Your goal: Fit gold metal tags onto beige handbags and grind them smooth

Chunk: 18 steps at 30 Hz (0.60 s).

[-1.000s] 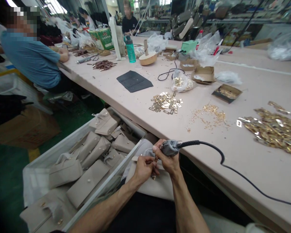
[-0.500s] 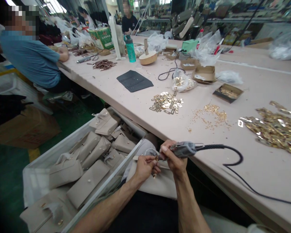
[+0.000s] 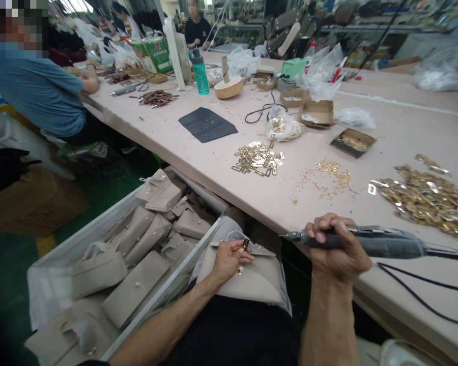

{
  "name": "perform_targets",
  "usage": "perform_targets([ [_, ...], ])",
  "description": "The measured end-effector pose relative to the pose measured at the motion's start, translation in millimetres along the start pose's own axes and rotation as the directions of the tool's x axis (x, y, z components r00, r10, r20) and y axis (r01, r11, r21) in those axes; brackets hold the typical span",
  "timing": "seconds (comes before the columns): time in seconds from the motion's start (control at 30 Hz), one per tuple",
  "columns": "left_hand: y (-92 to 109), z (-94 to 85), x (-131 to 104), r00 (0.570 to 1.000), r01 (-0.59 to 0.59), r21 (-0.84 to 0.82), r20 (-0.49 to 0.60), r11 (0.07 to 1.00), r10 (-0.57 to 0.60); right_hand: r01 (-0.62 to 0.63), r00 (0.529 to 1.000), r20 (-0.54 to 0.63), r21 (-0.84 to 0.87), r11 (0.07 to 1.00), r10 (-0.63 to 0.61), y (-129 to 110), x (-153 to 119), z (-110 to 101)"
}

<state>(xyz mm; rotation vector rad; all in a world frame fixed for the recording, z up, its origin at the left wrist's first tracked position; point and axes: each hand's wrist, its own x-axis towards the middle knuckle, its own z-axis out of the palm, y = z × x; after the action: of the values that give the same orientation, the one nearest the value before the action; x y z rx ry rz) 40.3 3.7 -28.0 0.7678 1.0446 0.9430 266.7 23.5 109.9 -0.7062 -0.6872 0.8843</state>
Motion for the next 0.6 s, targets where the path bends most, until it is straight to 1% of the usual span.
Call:
perform_targets([
  [0.1,0,-1.3,1,1.000,0.008,0.015,-0.015,1.000,-0.007,0.014,0.999,-0.045,0.022,1.000,-0.013,-4,15,-12],
  [0.17,-4,-4.2,4,0.999,-0.008,0.033,-0.040,0.999,0.010,0.013,0.995,-0.104,0.075,0.997,-0.006,-7,31,-21],
  [0.2,-6,-5.8,6,0.999,-0.011,0.029,-0.052,1.000,0.012,0.019,0.990,-0.141,0.105,0.994,-0.005,-9,40,-26],
  [0.33,-10,-9.9,13,1.000,-0.011,0.008,-0.026,1.000,0.011,0.057,0.956,-0.292,0.185,0.981,-0.001,-12,85,-48],
  [0.4,-7,-9.7,14,1.000,-0.009,0.006,-0.026,1.000,0.009,0.068,0.925,-0.380,0.207,0.976,0.016,-8,104,-58],
  [0.47,-4,-8.7,13,0.999,-0.003,0.014,-0.039,1.000,0.004,0.071,0.887,-0.460,0.223,0.972,0.040,1,118,-68],
  [0.53,-2,-7.8,13,0.999,0.000,0.022,-0.052,1.000,0.001,0.077,0.859,-0.509,0.232,0.970,0.054,12,126,-75],
  [0.6,-2,-7.5,14,0.998,0.009,0.023,-0.059,1.000,-0.007,0.094,0.846,-0.530,0.235,0.967,0.047,23,131,-80],
])
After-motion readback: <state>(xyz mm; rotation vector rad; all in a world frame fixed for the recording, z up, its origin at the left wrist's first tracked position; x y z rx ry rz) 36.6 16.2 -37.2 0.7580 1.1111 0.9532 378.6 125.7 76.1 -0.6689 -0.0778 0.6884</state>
